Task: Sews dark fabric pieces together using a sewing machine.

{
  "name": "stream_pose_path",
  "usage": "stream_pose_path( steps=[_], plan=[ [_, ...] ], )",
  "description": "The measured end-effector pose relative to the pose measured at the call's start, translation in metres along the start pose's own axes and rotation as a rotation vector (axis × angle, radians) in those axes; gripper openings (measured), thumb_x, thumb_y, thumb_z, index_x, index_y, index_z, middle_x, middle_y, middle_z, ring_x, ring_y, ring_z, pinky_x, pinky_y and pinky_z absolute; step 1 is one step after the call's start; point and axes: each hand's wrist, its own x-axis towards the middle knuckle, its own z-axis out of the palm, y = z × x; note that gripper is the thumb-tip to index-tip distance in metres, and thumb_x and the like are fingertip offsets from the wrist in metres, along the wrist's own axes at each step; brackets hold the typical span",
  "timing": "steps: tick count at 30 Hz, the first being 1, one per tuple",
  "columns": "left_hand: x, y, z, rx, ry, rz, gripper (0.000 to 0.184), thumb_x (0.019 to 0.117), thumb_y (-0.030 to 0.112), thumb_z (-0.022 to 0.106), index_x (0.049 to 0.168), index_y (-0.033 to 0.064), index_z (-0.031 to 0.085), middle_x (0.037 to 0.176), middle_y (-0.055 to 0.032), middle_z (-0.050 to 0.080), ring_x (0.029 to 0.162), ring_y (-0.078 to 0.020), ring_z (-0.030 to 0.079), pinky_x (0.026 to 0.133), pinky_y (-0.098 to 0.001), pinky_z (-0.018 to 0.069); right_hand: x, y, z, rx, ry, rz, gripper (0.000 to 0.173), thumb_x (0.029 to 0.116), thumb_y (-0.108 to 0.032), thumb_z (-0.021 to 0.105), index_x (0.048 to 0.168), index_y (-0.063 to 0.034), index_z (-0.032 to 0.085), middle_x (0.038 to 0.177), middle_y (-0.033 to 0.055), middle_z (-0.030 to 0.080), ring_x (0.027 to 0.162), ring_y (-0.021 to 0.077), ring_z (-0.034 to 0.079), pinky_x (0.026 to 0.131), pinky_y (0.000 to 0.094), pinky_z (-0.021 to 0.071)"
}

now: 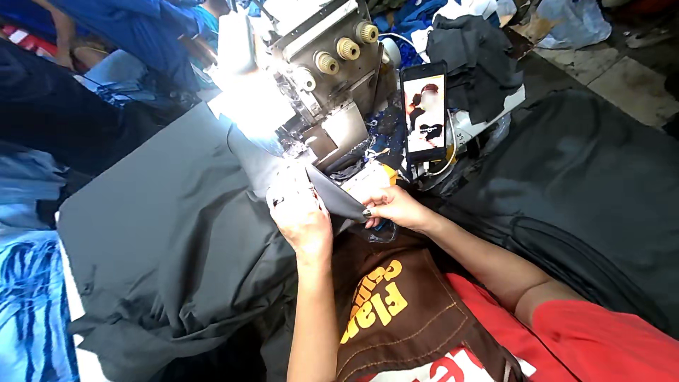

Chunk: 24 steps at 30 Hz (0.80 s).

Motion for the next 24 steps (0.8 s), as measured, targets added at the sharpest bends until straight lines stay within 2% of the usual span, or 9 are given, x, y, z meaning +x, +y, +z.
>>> stream_pose_path(
  steps=[3, 5, 9, 13, 17, 19, 22, 23, 24],
  plan=[
    [0.001, 0.001, -0.002, -0.015, 0.006, -0.001, 0.029, 0.1044, 0.012, 0.055, 0.129, 0.0027, 0.069, 0.130, -0.0180, 0.068, 0.125, -0.0338, 0.063, 0.108, -0.0514, 0.0459, -0.002, -0.005, -0.001, -0.024, -0.009, 0.007, 0.015, 0.0945, 0.006, 0.062, 0.109, 0.0075, 0.068, 0.080, 0.0070, 0.072, 0.069, 0.0107, 0.071, 0.070, 0.0269, 0.0618],
    [0.000, 0.000, -0.002, -0.011, 0.008, 0.002, 0.028, 0.1039, 0.012, 0.056, 0.127, 0.0022, 0.069, 0.130, -0.0183, 0.068, 0.125, -0.0344, 0.063, 0.108, -0.0521, 0.0460, -0.002, -0.007, -0.001, -0.027, -0.010, -0.017, 0.012, 0.0934, 0.007, 0.063, 0.104, 0.0070, 0.068, 0.079, 0.0070, 0.073, 0.069, 0.0110, 0.071, 0.071, 0.0270, 0.0621],
    [0.000, 0.001, -0.001, 0.018, -0.046, 0.009, 0.032, 0.1054, 0.013, 0.053, 0.133, 0.0026, 0.066, 0.133, -0.0179, 0.067, 0.127, -0.0347, 0.062, 0.108, -0.0520, 0.0458, -0.004, -0.011, 0.002, -0.062, 0.033, -0.018, 0.008, 0.0924, 0.007, 0.065, 0.098, 0.0058, 0.069, 0.083, 0.0072, 0.073, 0.073, 0.0104, 0.072, 0.075, 0.0272, 0.0622],
    [0.009, 0.002, 0.003, 0.014, -0.209, -0.022, 0.042, 0.1072, 0.015, 0.043, 0.146, 0.0088, 0.056, 0.149, -0.0135, 0.056, 0.140, -0.0305, 0.051, 0.116, -0.0503, 0.0386, -0.005, -0.011, 0.006, -0.016, -0.009, -0.038, 0.009, 0.0942, 0.007, 0.062, 0.100, 0.0056, 0.069, 0.082, 0.0079, 0.074, 0.071, 0.0119, 0.072, 0.073, 0.0281, 0.0623],
    [0.015, 0.000, 0.007, -0.046, -0.248, -0.001, 0.045, 0.1078, 0.017, 0.040, 0.152, 0.0116, 0.051, 0.155, -0.0120, 0.050, 0.145, -0.0297, 0.044, 0.120, -0.0495, 0.0329, -0.003, -0.014, 0.014, 0.040, 0.002, -0.075, 0.011, 0.0934, 0.009, 0.061, 0.101, 0.0039, 0.066, 0.078, 0.0067, 0.072, 0.069, 0.0128, 0.072, 0.072, 0.0284, 0.0623],
    [0.017, 0.000, 0.002, -0.098, -0.256, -0.029, 0.045, 0.1073, 0.015, 0.040, 0.151, 0.0115, 0.052, 0.153, -0.0113, 0.052, 0.144, -0.0290, 0.046, 0.119, -0.0489, 0.0351, -0.002, -0.016, 0.017, 0.074, 0.015, -0.096, 0.017, 0.0922, 0.011, 0.061, 0.107, 0.0038, 0.065, 0.078, 0.0073, 0.072, 0.068, 0.0138, 0.071, 0.071, 0.0293, 0.0625],
    [0.020, -0.009, -0.007, -0.189, -0.274, -0.085, 0.039, 0.1082, 0.017, 0.043, 0.142, 0.0017, 0.054, 0.146, -0.0187, 0.056, 0.136, -0.0346, 0.054, 0.111, -0.0515, 0.0439, 0.002, -0.017, 0.023, 0.104, 0.036, -0.147, 0.041, 0.0898, 0.014, 0.061, 0.128, -0.0006, 0.058, 0.082, 0.0103, 0.072, 0.068, 0.0169, 0.071, 0.069, 0.0319, 0.0631],
    [0.024, -0.016, -0.009, -0.230, -0.290, -0.097, 0.039, 0.1086, 0.018, 0.043, 0.143, 0.0022, 0.053, 0.147, -0.0186, 0.055, 0.137, -0.0340, 0.053, 0.113, -0.0508, 0.0425, 0.004, -0.017, 0.025, 0.097, 0.043, -0.178, 0.049, 0.0894, 0.014, 0.062, 0.135, -0.0035, 0.055, 0.083, 0.0111, 0.071, 0.068, 0.0183, 0.071, 0.068, 0.0333, 0.0635],
    [0.030, -0.024, -0.008, -0.298, -0.312, -0.109, 0.040, 0.1084, 0.019, 0.044, 0.144, 0.0036, 0.053, 0.149, -0.0173, 0.054, 0.140, -0.0322, 0.050, 0.118, -0.0499, 0.0373, 0.008, -0.019, 0.028, 0.077, 0.057, -0.212, 0.054, 0.0894, 0.014, 0.063, 0.139, -0.0062, 0.053, 0.083, 0.0112, 0.070, 0.067, 0.0190, 0.071, 0.067, 0.0341, 0.0638]
  ],
)
